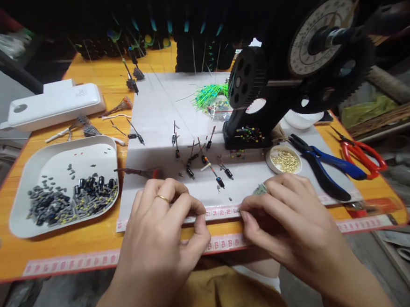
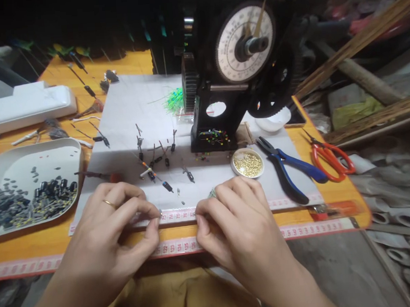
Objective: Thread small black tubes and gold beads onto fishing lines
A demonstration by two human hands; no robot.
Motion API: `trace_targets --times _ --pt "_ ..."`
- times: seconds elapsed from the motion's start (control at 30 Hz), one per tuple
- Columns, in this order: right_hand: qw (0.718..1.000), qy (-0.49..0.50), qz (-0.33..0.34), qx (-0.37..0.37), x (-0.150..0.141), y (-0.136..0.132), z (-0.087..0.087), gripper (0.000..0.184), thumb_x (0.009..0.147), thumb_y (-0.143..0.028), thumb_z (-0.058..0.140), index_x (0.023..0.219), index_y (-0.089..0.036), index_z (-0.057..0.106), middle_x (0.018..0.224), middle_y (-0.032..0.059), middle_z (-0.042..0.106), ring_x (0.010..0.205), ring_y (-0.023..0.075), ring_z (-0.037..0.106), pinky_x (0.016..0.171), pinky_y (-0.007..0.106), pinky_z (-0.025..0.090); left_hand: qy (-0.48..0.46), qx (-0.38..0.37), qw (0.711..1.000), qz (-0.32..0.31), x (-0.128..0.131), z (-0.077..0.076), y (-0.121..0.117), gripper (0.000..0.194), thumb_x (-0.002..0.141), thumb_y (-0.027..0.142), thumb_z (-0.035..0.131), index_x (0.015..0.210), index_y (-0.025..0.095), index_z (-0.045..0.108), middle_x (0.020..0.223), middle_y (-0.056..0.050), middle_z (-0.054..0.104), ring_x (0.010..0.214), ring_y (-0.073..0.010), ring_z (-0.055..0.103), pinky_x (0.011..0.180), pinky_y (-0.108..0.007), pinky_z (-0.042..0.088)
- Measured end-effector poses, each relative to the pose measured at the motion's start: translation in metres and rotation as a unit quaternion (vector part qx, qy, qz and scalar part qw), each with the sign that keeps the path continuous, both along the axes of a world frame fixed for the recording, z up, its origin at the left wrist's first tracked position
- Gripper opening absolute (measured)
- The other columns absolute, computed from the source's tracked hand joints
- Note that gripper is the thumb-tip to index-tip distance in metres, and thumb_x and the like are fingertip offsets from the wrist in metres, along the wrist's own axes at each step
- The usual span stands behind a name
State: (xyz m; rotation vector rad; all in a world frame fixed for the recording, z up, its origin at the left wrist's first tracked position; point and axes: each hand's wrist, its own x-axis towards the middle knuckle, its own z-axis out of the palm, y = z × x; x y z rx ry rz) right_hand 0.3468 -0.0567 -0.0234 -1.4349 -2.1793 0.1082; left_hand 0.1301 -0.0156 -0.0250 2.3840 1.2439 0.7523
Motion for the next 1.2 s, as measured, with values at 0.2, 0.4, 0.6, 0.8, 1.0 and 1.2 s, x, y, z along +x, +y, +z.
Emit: trace_targets --times 0.2,0.4,0.6,0.8,1.0,1.2 --pt "1.000 -0.019 0.011 -0.015 0.0021 0.0020 0.0040 0.010 0.089 -0.008 0.059 0.086 -0.018 0.061 0.072 0.0015 0.052 0.077 0.0208 0.046 0.078 0.039 0.037 0.008 -0.064 0.998 0.002 0.0007 0.0053 0.0025 0.012 0.082 0.011 0.058 0.077 0.018 0.065 0.086 -0.008 0.059 0.086 -0.0262 0.049 0.075 -0.043 0.043" --pt "0.999 -0.027 0.025 -0.011 0.0044 0.0021 0.0026 0.008 0.090 -0.009 0.060 0.087 -0.017 0.060 0.072 0.0023 0.052 0.076 0.0203 0.045 0.076 0.039 0.038 0.003 -0.082 0.997 0.004 0.0016 0.0064 0.0049 0.010 0.081 0.010 0.060 0.076 0.017 0.065 0.085 -0.006 0.058 0.087 -0.0249 0.048 0.078 -0.044 0.042" --pt "0.999 -0.033 0.022 -0.008 0.0034 0.0014 0.0040 0.008 0.091 -0.009 0.061 0.087 -0.016 0.061 0.073 0.0022 0.051 0.076 0.0197 0.044 0.075 0.038 0.037 -0.004 -0.075 0.997 0.002 0.0024 0.0058 0.0048 0.011 0.080 0.009 0.060 0.075 0.017 0.065 0.083 -0.006 0.058 0.084 -0.0246 0.047 0.078 -0.044 0.041" --pt "0.999 -0.040 0.012 -0.008 0.0006 0.0015 0.0053 0.009 0.090 -0.008 0.061 0.085 -0.016 0.062 0.072 0.0017 0.051 0.076 0.0199 0.045 0.077 0.039 0.037 -0.005 -0.064 0.998 0.007 0.0012 0.0029 0.0038 0.011 0.079 0.008 0.060 0.075 0.018 0.064 0.084 -0.006 0.060 0.084 -0.0254 0.048 0.075 -0.043 0.040" --pt "0.999 -0.035 0.000 0.003 -0.0007 0.0011 0.0038 0.011 0.091 -0.009 0.058 0.085 -0.018 0.062 0.072 0.0018 0.055 0.076 0.0204 0.048 0.078 0.039 0.039 -0.003 -0.052 0.999 0.000 0.0004 0.0033 0.0038 0.012 0.081 0.010 0.058 0.075 0.019 0.063 0.084 -0.006 0.061 0.084 -0.0251 0.049 0.073 -0.042 0.040" --pt "1.000 -0.026 -0.003 -0.003 -0.0013 -0.0002 0.0032 0.010 0.091 -0.011 0.059 0.085 -0.019 0.062 0.073 0.0014 0.056 0.079 0.0208 0.049 0.080 0.038 0.038 -0.007 -0.055 0.998 0.000 0.0006 0.0045 0.0022 0.012 0.081 0.009 0.057 0.076 0.018 0.064 0.083 -0.006 0.063 0.084 -0.0252 0.050 0.072 -0.042 0.038"
